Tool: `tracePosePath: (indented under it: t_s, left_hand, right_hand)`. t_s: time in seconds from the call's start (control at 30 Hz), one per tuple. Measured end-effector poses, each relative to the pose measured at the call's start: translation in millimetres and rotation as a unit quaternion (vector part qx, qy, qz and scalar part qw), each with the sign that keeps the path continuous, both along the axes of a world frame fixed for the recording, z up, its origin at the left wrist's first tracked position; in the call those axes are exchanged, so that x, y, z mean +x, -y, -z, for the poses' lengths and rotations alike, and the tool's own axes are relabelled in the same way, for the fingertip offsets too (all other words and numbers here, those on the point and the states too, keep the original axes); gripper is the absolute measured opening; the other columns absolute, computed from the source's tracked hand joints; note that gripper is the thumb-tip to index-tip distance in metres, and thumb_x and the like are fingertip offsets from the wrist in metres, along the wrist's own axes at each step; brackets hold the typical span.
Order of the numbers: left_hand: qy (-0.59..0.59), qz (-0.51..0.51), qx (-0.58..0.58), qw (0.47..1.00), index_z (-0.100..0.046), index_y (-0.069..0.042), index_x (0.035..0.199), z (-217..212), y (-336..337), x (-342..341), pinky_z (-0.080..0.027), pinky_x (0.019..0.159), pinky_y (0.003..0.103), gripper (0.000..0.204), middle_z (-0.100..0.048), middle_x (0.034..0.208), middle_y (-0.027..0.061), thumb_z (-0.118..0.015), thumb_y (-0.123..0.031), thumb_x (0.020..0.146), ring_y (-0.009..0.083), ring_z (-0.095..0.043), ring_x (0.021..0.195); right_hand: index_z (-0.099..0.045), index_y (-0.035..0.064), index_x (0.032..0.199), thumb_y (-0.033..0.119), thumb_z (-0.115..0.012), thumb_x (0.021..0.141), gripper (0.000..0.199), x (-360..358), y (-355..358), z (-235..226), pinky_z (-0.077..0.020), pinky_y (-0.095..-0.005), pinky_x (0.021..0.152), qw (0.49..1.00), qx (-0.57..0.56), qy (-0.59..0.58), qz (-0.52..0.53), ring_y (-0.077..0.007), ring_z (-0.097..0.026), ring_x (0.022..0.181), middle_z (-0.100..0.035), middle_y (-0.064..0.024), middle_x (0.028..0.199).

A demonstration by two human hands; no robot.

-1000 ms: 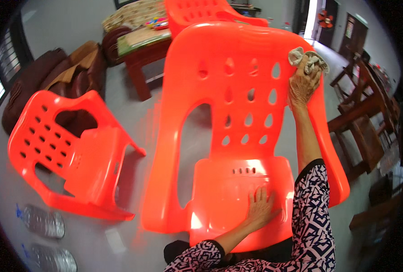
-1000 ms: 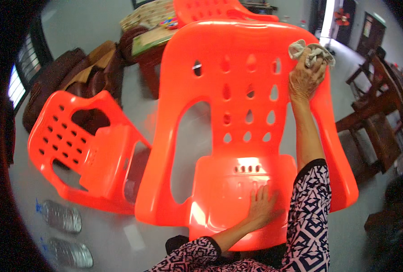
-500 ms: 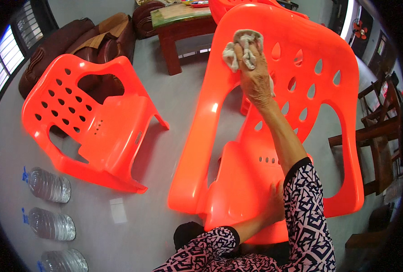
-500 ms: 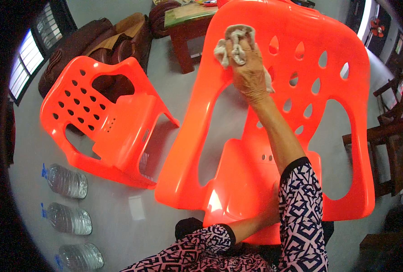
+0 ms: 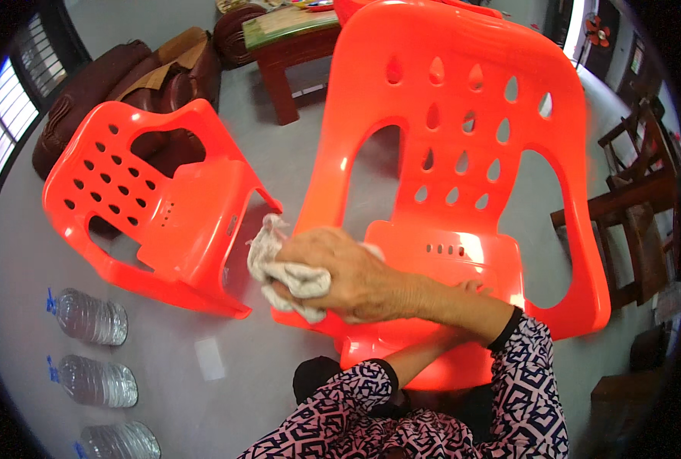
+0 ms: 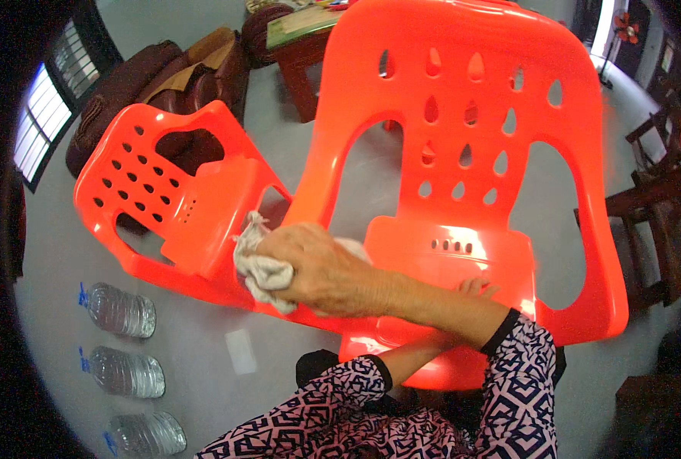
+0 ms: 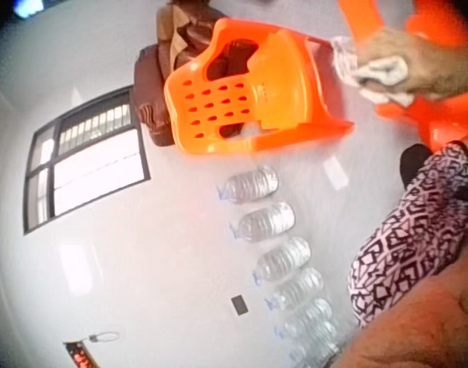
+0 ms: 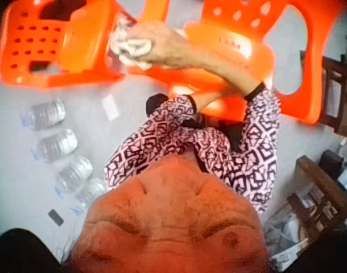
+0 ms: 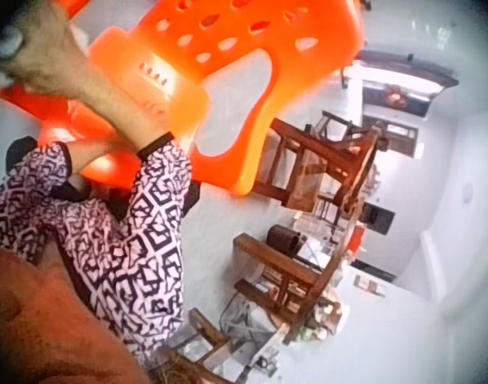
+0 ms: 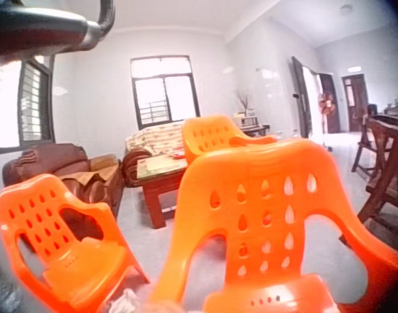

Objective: The person wipes an orange plastic chair with a white cloth, cleaning the seat, backrest, and armrests. They lift and rotate the chair to access different surfaces and then place it back on the floor. The person also briefly wipes a wooden table at the end of the clip.

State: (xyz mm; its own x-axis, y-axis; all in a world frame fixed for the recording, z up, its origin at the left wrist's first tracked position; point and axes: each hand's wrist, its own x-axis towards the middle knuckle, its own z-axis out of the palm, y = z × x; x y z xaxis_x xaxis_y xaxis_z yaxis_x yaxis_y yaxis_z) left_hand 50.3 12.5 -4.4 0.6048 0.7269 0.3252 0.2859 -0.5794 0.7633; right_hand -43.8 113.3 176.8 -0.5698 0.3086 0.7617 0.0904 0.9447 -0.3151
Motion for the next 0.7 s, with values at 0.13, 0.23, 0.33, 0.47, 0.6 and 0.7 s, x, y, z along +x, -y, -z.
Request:
tracePosePath:
  t_s: [0.13,0.23,0.33,0.47,0.6,0.7]
  left_hand:
    - [-0.045,-0.027,-0.061,0.997,-0.053,-0.008,0.118,6.6,-0.9,11.4,-0.036,0.097,0.047,0.054,-0.047,0.121,0.0119,-0.065,-0.038,0.075,0.0334,-0.041,0.117]
    - [-0.055,0.027,-0.048,0.997,-0.053,-0.007,0.117,9.9,-5.3,7.1,-0.035,0.099,0.046,0.050,-0.048,0.119,0.0125,-0.067,-0.032,0.076,0.0324,-0.042,0.118]
    - [-0.083,0.175,-0.035,0.981,-0.051,-0.006,0.120,5.3,-2.1,-7.5,-0.035,0.100,0.048,0.051,-0.047,0.126,0.0150,-0.064,-0.030,0.078,0.0346,-0.041,0.120]
    - [-0.050,0.182,0.062,0.980,-0.054,0.001,0.118,-15.3,37.9,-30.7,-0.036,0.099,0.052,0.056,-0.049,0.123,0.0269,-0.061,-0.041,0.081,0.0378,-0.046,0.117]
    - [-0.162,0.264,-0.055,0.949,-0.058,0.002,0.111,-18.8,37.1,-33.1,-0.039,0.095,0.050,0.056,-0.054,0.115,0.0279,-0.064,-0.043,0.077,0.0403,-0.050,0.112]
    - [-0.031,0.212,-0.051,0.975,-0.061,0.001,0.107,-14.1,35.6,-37.5,-0.040,0.093,0.050,0.055,-0.056,0.116,0.0257,-0.065,-0.044,0.076,0.0420,-0.050,0.111]
  right_hand:
    - [-0.065,0.0110,0.109,0.009,-0.070,0.079,0.031,10.7,26.7,16.1,-0.0453,-0.0485,0.088,0.997,-0.007,-0.074,0.021,-0.0335,-0.054,0.107,-0.052,-0.0102,0.121]
    - [-0.061,0.0125,0.114,0.006,-0.068,0.079,0.037,19.9,44.2,43.9,-0.0422,-0.0490,0.095,0.985,-0.100,-0.132,-0.046,-0.0349,-0.052,0.110,-0.052,-0.0115,0.122]
    - [-0.060,0.0115,0.118,-0.003,-0.060,0.081,0.040,79.6,33.2,50.6,-0.0442,-0.0424,0.093,0.874,-0.469,-0.081,-0.097,-0.0327,-0.053,0.110,-0.057,-0.0104,0.116]
    - [-0.060,0.0105,0.113,-0.003,-0.059,0.079,0.036,118.4,2.8,72.2,-0.0462,-0.0385,0.084,0.866,-0.490,-0.081,0.062,-0.0312,-0.055,0.103,-0.062,-0.0102,0.103]
    - [-0.059,0.0177,0.115,0.001,-0.059,0.078,0.040,84.9,-4.3,169.7,-0.0459,-0.0360,0.081,0.891,-0.453,-0.028,0.003,-0.0291,-0.055,0.108,-0.053,-0.0121,0.121]
    - [-0.057,0.0238,0.121,0.007,-0.059,0.079,0.045,78.9,-1.3,174.9,-0.0454,-0.0425,0.085,0.953,-0.157,0.169,0.196,-0.0323,-0.050,0.117,-0.051,-0.0125,0.127]
